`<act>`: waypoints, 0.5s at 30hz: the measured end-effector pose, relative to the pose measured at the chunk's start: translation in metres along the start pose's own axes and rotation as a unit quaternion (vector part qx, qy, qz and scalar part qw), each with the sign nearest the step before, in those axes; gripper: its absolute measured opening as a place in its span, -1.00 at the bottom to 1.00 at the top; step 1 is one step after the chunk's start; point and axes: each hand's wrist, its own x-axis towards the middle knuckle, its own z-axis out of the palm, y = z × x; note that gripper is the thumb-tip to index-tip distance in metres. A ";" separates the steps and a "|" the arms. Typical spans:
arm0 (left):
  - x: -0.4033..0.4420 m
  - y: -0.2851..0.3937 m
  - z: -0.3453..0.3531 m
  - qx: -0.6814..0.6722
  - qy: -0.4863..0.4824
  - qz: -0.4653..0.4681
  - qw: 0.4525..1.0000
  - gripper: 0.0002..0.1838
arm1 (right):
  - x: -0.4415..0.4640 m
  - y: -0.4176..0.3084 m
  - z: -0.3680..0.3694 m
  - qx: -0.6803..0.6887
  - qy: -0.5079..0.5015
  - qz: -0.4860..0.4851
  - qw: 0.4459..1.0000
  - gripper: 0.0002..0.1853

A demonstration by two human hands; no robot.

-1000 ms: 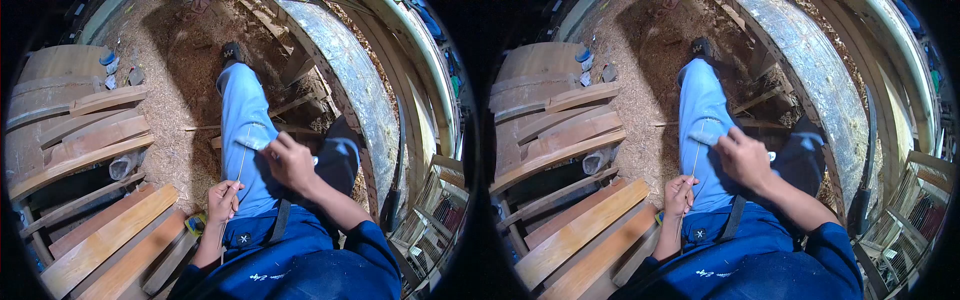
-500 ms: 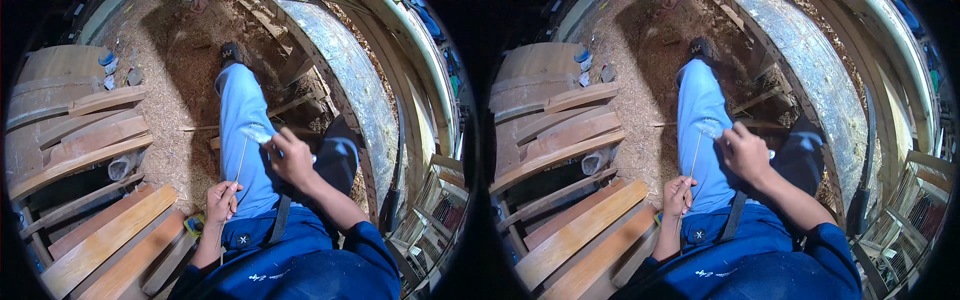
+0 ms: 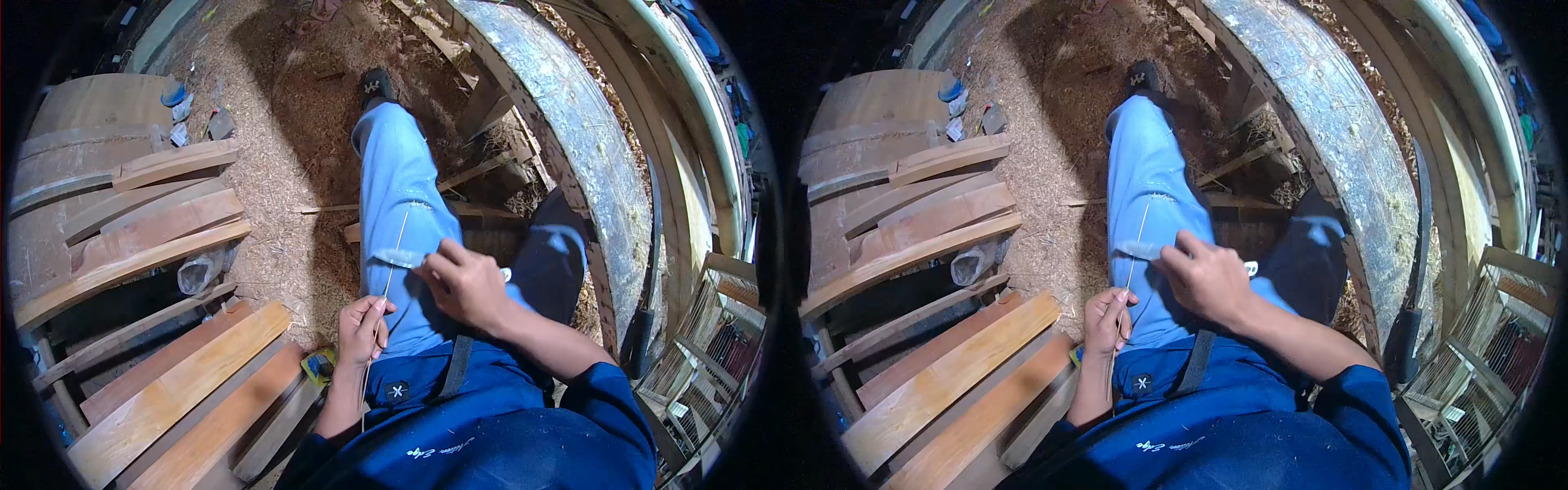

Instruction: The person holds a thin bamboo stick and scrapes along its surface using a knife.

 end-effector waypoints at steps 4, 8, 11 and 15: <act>0.000 -0.004 0.001 -0.014 0.001 -0.003 1.000 -0.66 | 0.015 0.020 -0.002 -0.020 0.059 0.068 0.996 -0.83; -0.001 -0.003 -0.001 -0.018 -0.002 0.008 1.000 -0.66 | 0.005 -0.001 -0.004 0.001 0.020 0.005 1.000 -0.80; 0.001 -0.002 0.000 -0.016 -0.005 0.006 1.000 -0.66 | 0.003 0.010 0.001 -0.003 0.023 0.030 0.999 -0.80; 0.000 -0.002 0.002 0.000 0.002 0.012 1.000 -0.67 | 0.013 0.012 -0.001 -0.022 0.050 0.060 0.997 -0.82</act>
